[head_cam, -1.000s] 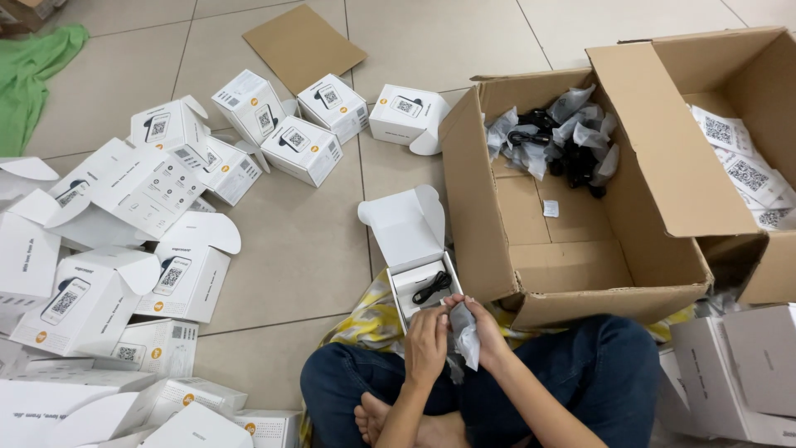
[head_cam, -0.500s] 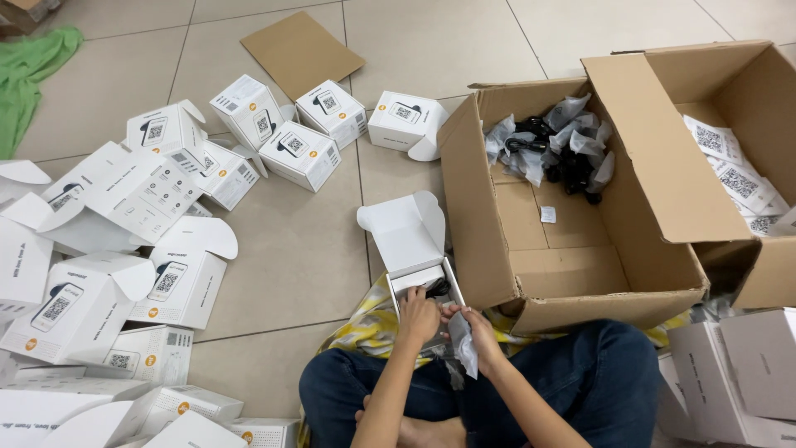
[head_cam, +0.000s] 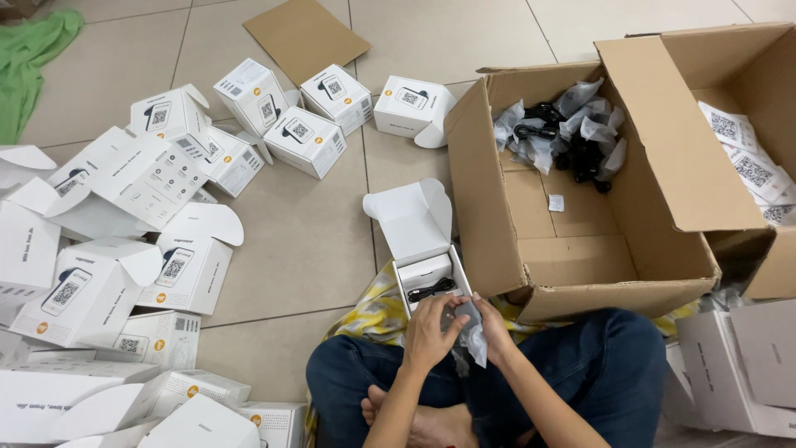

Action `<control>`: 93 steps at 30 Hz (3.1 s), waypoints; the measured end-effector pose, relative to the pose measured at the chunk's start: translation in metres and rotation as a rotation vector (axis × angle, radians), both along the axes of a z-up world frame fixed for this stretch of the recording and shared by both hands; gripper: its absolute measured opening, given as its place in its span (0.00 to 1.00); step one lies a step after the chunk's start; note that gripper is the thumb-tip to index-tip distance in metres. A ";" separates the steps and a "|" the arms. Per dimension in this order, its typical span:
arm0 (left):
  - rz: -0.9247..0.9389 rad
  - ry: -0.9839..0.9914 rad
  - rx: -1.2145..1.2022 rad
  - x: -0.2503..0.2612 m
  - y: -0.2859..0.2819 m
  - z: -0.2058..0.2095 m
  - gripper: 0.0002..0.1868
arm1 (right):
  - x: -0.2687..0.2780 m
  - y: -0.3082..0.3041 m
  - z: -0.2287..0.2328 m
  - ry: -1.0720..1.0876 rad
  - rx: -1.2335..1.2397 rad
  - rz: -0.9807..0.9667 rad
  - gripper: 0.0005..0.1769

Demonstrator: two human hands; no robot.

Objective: The person packs items and cables into small product boxes and organizes these boxes into larger containers.

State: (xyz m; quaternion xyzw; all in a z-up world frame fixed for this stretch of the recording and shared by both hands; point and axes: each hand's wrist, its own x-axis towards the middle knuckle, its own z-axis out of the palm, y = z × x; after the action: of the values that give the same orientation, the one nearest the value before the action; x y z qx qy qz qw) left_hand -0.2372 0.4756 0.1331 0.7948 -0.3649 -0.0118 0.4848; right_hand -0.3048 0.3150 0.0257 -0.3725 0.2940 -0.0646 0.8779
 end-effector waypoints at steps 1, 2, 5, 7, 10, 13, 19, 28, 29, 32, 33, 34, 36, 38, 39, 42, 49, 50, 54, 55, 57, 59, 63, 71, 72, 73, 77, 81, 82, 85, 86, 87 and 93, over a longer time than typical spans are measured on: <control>-0.042 -0.019 0.015 0.000 -0.001 0.001 0.28 | 0.001 -0.001 -0.003 0.000 0.073 -0.007 0.20; -0.083 -0.038 0.031 0.001 -0.001 0.002 0.32 | 0.002 -0.002 -0.006 0.000 0.146 -0.013 0.22; -0.129 -0.043 0.076 -0.005 -0.002 -0.012 0.42 | -0.001 -0.008 -0.028 -0.072 0.164 -0.050 0.20; -0.122 0.001 0.109 -0.005 -0.004 -0.019 0.45 | 0.002 -0.005 -0.003 -0.105 0.104 -0.019 0.22; -0.105 0.082 0.151 -0.006 -0.004 -0.010 0.49 | 0.005 -0.002 0.040 -0.158 -0.021 0.093 0.25; -0.098 0.114 0.155 -0.005 -0.003 -0.011 0.45 | 0.010 -0.003 0.057 -0.168 -0.152 0.206 0.27; 0.043 0.108 0.064 -0.004 -0.007 -0.029 0.35 | 0.018 -0.006 0.042 -0.127 -0.278 0.222 0.27; 0.283 0.320 -0.172 0.008 -0.001 -0.017 0.16 | 0.007 0.003 0.033 -0.063 -0.071 0.220 0.25; 0.284 0.296 -0.150 0.009 -0.001 -0.019 0.14 | 0.007 0.003 0.028 -0.066 -0.096 0.222 0.24; 0.276 0.248 -0.248 0.010 -0.001 -0.022 0.15 | 0.006 0.001 0.028 -0.010 -0.150 0.203 0.23; 0.276 0.248 -0.248 0.011 -0.001 -0.024 0.15 | 0.006 0.000 0.029 -0.011 -0.150 0.203 0.23; 0.267 0.249 -0.220 0.012 -0.002 -0.027 0.15 | 0.006 -0.001 0.030 0.003 -0.168 0.201 0.23; 0.258 0.251 -0.192 0.013 -0.002 -0.033 0.16 | 0.006 -0.003 0.029 0.018 -0.185 0.199 0.23; 0.333 0.242 -0.119 0.013 -0.002 -0.040 0.15 | 0.006 -0.005 0.025 0.015 -0.171 0.206 0.24; 0.331 0.243 -0.119 0.012 -0.002 -0.040 0.15 | 0.006 -0.004 0.027 0.016 -0.171 0.205 0.24; 0.392 0.184 -0.123 0.010 -0.002 -0.040 0.13 | 0.007 0.000 0.029 -0.001 -0.098 0.214 0.24; 0.525 0.075 -0.175 0.011 -0.001 -0.046 0.11 | 0.010 -0.001 0.007 -0.036 -0.025 0.163 0.18; 0.524 0.049 -0.188 0.010 -0.001 -0.045 0.11 | 0.010 -0.002 0.004 -0.042 -0.013 0.140 0.17; 0.497 0.355 -0.193 0.008 -0.003 -0.039 0.13 | 0.009 -0.007 -0.002 -0.065 0.016 0.110 0.17; 0.505 0.361 -0.172 0.009 -0.003 -0.044 0.14 | 0.009 -0.007 0.001 -0.062 0.051 0.132 0.16; 0.511 0.366 -0.151 0.009 -0.002 -0.050 0.14 | 0.009 -0.006 0.012 -0.060 0.085 0.154 0.15; 0.392 0.286 -0.193 0.009 0.000 -0.050 0.14 | 0.010 -0.001 0.026 0.003 0.004 0.134 0.15; 0.322 0.248 -0.152 0.006 -0.002 -0.047 0.17 | 0.009 -0.011 -0.002 -0.023 -0.034 0.083 0.12; 0.240 0.114 -0.080 0.003 -0.005 -0.026 0.20 | 0.011 -0.029 -0.054 -0.147 -0.014 0.026 0.11; 0.239 0.111 -0.083 0.001 -0.004 -0.025 0.20 | 0.013 -0.024 -0.035 -0.150 -0.017 0.026 0.11; 0.251 -0.011 -0.108 0.000 -0.003 -0.023 0.21 | 0.016 -0.018 -0.015 -0.122 0.005 0.016 0.14; 0.137 -0.227 -0.021 -0.003 -0.001 -0.037 0.22 | 0.022 -0.008 0.016 -0.188 0.167 0.107 0.29; -0.077 -0.222 0.033 -0.009 -0.003 -0.027 0.28 | 0.022 -0.001 0.040 -0.102 0.003 0.124 0.24; -0.072 -0.167 0.011 -0.009 -0.003 -0.022 0.34 | 0.022 -0.007 0.015 -0.102 0.005 0.113 0.23; -0.072 -0.007 0.129 -0.007 -0.005 -0.006 0.46 | 0.022 -0.014 -0.001 -0.067 -0.078 0.134 0.21; -0.074 0.102 0.273 -0.007 -0.004 -0.002 0.52 | 0.021 -0.013 0.003 -0.028 -0.158 0.167 0.21; -0.073 0.104 0.273 -0.007 -0.004 -0.006 0.52 | 0.020 -0.013 0.000 -0.027 -0.157 0.169 0.21; -0.032 -0.039 0.291 -0.005 -0.003 0.003 0.51 | 0.024 -0.009 -0.003 0.002 -0.619 0.393 0.26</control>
State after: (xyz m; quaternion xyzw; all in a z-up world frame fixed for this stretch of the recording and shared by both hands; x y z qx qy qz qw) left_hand -0.2423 0.4721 0.1360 0.8509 -0.3812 -0.0569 0.3570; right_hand -0.2807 0.3060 0.0231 -0.6700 0.1843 0.0196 0.7189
